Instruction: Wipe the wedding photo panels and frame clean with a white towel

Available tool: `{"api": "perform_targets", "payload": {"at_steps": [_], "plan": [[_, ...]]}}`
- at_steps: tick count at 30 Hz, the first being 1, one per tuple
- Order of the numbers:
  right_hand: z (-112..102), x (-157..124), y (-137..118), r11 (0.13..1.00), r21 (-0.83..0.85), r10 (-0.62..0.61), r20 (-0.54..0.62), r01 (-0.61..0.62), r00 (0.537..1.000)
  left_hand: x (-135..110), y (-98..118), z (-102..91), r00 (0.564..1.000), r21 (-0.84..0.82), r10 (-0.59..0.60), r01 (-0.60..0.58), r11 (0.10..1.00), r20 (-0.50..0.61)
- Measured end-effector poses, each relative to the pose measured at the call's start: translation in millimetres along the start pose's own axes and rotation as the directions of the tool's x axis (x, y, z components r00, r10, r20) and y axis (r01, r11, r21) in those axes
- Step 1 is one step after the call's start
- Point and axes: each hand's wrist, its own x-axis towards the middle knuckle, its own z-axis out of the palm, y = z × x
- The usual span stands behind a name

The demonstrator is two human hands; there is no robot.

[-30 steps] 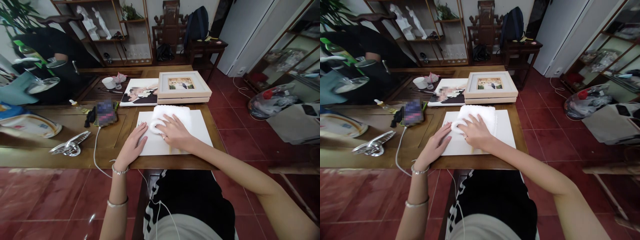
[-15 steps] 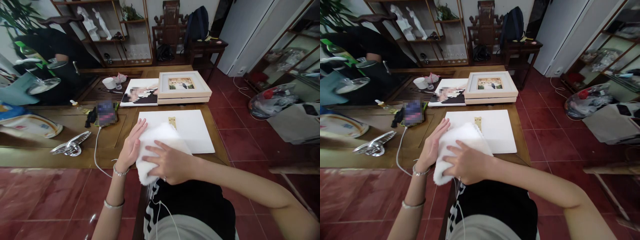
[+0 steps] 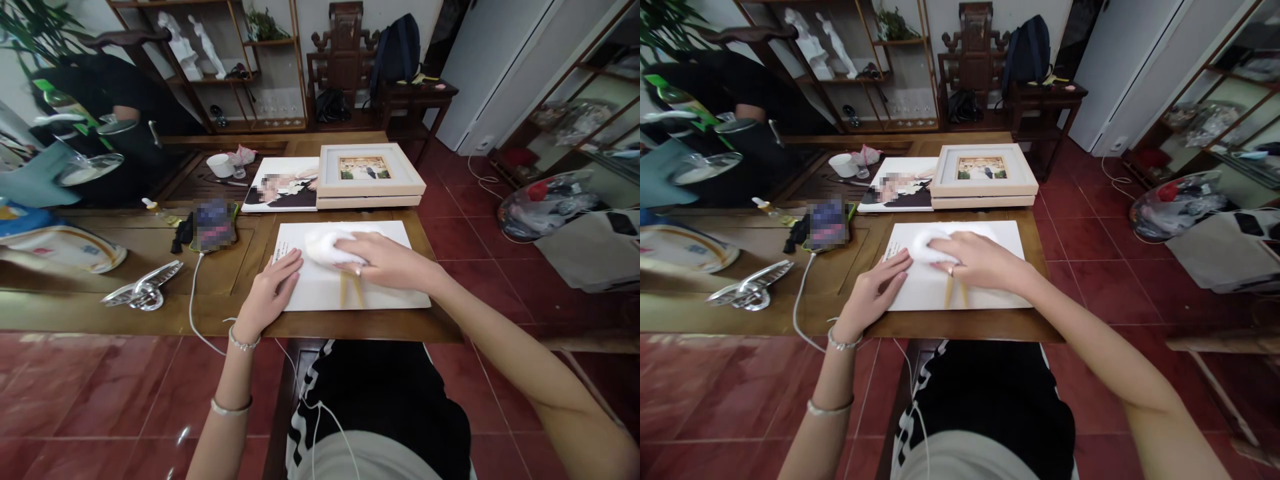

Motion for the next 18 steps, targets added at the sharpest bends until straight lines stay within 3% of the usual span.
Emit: {"api": "perform_targets", "payload": {"at_steps": [3, 10, 14, 18], "plan": [[13, 31, 12, 0.997, -0.076, -0.031, -0.1, 0.023, 0.994, 1, 0, -0.4, 1.0, 0.013, -0.011, 0.011, 1.0, 0.01], [49, 89, 1, 0.955, -0.142, -0.264, 0.0, 0.262, 0.964, 1, -4, -1.4, 0.998, 0.042, -0.057, 0.056, 0.998, 0.012], [52, 90, -1, 0.951, -0.167, -0.265, -0.014, 0.259, 0.964, 1, -4, -1.1, 0.998, 0.035, -0.059, 0.059, 0.998, 0.008], [37, 74, 12, 0.973, -0.183, -0.14, 0.027, 0.143, 0.99, 2, -2, -0.9, 0.999, 0.0, -0.044, 0.044, 0.999, 0.016]]}}
